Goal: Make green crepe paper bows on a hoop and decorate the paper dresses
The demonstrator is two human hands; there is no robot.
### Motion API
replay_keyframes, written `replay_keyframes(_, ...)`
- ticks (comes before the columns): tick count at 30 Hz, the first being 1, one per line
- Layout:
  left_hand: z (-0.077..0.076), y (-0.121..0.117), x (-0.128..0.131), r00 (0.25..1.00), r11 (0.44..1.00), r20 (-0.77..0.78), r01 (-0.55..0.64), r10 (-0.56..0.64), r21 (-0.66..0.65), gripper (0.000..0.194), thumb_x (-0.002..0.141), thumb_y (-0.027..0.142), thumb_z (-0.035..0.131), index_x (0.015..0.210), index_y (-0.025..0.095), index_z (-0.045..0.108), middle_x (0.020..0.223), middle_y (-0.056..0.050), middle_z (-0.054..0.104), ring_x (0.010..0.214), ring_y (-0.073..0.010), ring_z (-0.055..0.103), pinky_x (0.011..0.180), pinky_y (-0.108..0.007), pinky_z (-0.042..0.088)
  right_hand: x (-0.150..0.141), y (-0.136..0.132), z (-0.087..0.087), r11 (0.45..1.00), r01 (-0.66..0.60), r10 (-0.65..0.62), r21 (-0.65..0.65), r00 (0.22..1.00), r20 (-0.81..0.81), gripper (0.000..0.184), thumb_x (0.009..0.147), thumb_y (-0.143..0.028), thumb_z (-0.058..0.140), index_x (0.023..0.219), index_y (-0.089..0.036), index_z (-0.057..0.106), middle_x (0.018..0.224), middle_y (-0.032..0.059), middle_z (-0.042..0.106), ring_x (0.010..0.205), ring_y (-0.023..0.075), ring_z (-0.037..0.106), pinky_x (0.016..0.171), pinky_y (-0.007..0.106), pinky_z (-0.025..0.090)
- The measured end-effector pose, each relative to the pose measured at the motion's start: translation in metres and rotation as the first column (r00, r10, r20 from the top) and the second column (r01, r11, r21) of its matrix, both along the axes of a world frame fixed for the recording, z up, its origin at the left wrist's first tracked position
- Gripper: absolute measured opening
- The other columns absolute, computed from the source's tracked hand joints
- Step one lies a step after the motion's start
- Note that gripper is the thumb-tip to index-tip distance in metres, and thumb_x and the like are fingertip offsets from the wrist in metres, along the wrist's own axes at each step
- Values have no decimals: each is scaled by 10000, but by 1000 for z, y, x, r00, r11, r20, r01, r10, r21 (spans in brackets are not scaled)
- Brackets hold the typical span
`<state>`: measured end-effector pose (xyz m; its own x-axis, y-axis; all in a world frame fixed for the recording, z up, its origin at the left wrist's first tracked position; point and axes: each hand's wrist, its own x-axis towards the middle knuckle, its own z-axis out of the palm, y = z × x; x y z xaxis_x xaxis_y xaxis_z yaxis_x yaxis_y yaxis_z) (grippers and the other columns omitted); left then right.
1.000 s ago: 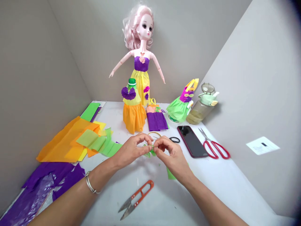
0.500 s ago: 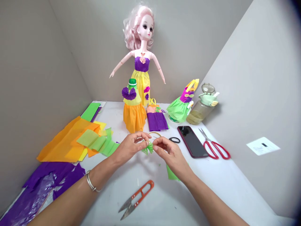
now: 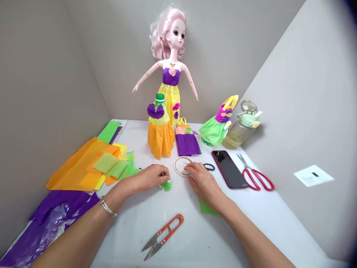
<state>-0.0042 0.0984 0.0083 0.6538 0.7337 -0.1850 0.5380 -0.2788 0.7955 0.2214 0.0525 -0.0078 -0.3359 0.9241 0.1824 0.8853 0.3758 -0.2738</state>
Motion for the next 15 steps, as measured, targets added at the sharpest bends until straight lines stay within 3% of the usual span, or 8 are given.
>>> replay_keyframes(2, 0, 1, -2, 1000, 1000, -15, 4, -4, 13, 242, 824, 310, 480, 816, 166, 673, 760, -27, 662, 691, -165, 573, 624, -242, 410, -1, 2, -4, 999, -32, 31, 8, 995, 94, 256, 827, -19, 520, 978, -172, 658, 1061, 106, 644, 963, 260, 547, 800, 366, 472)
replay_keyframes(5, 2, 2, -6, 1000, 999, -28, 8, -7, 41, 269, 850, 310, 447, 857, 181, 682, 827, -35, 686, 743, -177, 596, 650, -246, 421, -1, 4, -5, 999, -43, 40, 18, 993, 113, 200, 864, -50, 515, 904, -178, 664, 980, 91, 661, 914, 256, 543, 757, 353, 466)
replay_keyframes(7, 3, 3, -8, 999, 998, -36, -2, 4, 57, 263, 858, 314, 441, 887, 194, 673, 853, -31, 687, 755, -180, 607, 655, -250, 433, 0, 4, -2, 1000, -7, 6, 14, 999, 35, 186, 875, -69, 513, 903, -182, 658, 942, 83, 661, 901, 250, 545, 741, 342, 458)
replay_keyframes(9, 4, 3, -9, 998, 995, -29, -58, 60, 77, 237, 851, 329, 470, 935, 206, 654, 886, -31, 682, 785, -187, 618, 686, -263, 456, 0, 3, 4, 999, 33, -37, -28, 987, -155, 157, 880, -98, 522, 918, -186, 647, 910, 68, 658, 858, 227, 557, 738, 330, 451)
replay_keyframes(11, 5, 4, -7, 986, 978, 32, -168, 166, 126, 227, 823, 334, 527, 984, 214, 634, 970, -43, 672, 893, -206, 618, 782, -295, 475, 0, 2, 12, 991, 38, -87, -130, 912, -401, 111, 889, -165, 533, 913, -189, 639, 889, 48, 659, 782, 191, 563, 713, 308, 445)
replay_keyframes(15, 16, 4, -1, 917, 935, 278, -330, 286, 128, 284, 810, 307, 562, 1080, 219, 578, 1121, -66, 630, 998, -203, 593, 900, -341, 471, -1, -3, 28, 938, -115, -175, -326, 656, -734, 146, 875, -311, 573, 884, -183, 643, 876, 34, 672, 738, 157, 559, 678, 271, 436)
